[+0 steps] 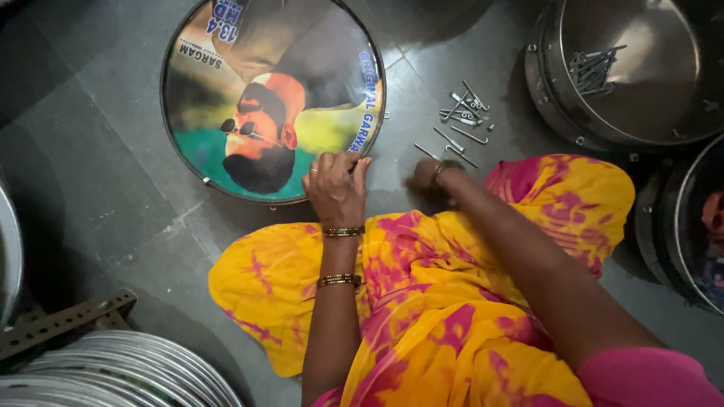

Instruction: The person assembles a drum by inserting metal lugs into the rim of a drum head and then placing the assembly onto a drum shell.

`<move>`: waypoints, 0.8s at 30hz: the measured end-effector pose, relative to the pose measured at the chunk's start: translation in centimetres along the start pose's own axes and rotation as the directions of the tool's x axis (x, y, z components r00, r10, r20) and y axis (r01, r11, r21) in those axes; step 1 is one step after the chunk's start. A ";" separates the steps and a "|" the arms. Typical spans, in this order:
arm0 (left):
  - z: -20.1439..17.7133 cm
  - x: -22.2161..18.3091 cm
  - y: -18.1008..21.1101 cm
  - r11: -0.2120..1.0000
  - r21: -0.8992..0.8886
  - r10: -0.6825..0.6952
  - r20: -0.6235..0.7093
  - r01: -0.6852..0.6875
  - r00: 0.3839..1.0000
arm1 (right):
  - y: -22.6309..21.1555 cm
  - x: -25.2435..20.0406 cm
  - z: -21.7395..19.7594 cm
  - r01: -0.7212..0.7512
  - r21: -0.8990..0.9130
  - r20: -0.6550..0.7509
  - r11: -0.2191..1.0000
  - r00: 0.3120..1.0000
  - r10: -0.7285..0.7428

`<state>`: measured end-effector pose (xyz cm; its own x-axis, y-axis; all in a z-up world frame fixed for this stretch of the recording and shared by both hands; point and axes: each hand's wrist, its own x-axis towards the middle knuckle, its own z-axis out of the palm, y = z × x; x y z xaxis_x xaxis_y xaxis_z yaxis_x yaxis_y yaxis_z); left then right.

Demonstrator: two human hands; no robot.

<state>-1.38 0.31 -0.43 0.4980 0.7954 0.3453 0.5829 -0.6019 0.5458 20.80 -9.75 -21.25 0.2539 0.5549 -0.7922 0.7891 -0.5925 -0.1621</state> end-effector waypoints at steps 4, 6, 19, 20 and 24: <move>-0.2 0.3 0.1 1.000 0.003 -0.004 0.015 0.004 1.000 | 6.1 5.5 -4.3 0.224 -0.373 -0.291 0.900 0.893 -0.343; -0.3 0.2 0.0 1.000 0.005 0.000 0.011 0.000 1.000 | 10.2 6.0 -6.8 -0.115 0.135 -0.405 0.984 0.900 0.161; -0.6 0.5 0.6 0.999 -0.042 0.017 -0.009 -0.017 1.000 | 15.3 4.9 -5.7 -0.458 0.168 -0.401 0.873 0.777 0.485; -0.6 0.6 0.6 0.999 -0.042 0.018 -0.006 -0.018 1.000 | 15.2 5.0 -5.8 -0.438 0.244 -0.417 0.865 0.758 0.502; -0.6 0.5 0.7 1.000 -0.027 0.011 -0.008 -0.011 1.000 | 13.0 4.1 -6.8 -0.094 0.639 -0.496 0.763 0.708 0.503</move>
<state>-1.15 0.37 0.58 0.4993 0.7894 0.3572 0.5598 -0.6086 0.5624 35.89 -11.18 -22.55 0.8540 0.3848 -0.3503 0.2208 -0.8776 -0.4256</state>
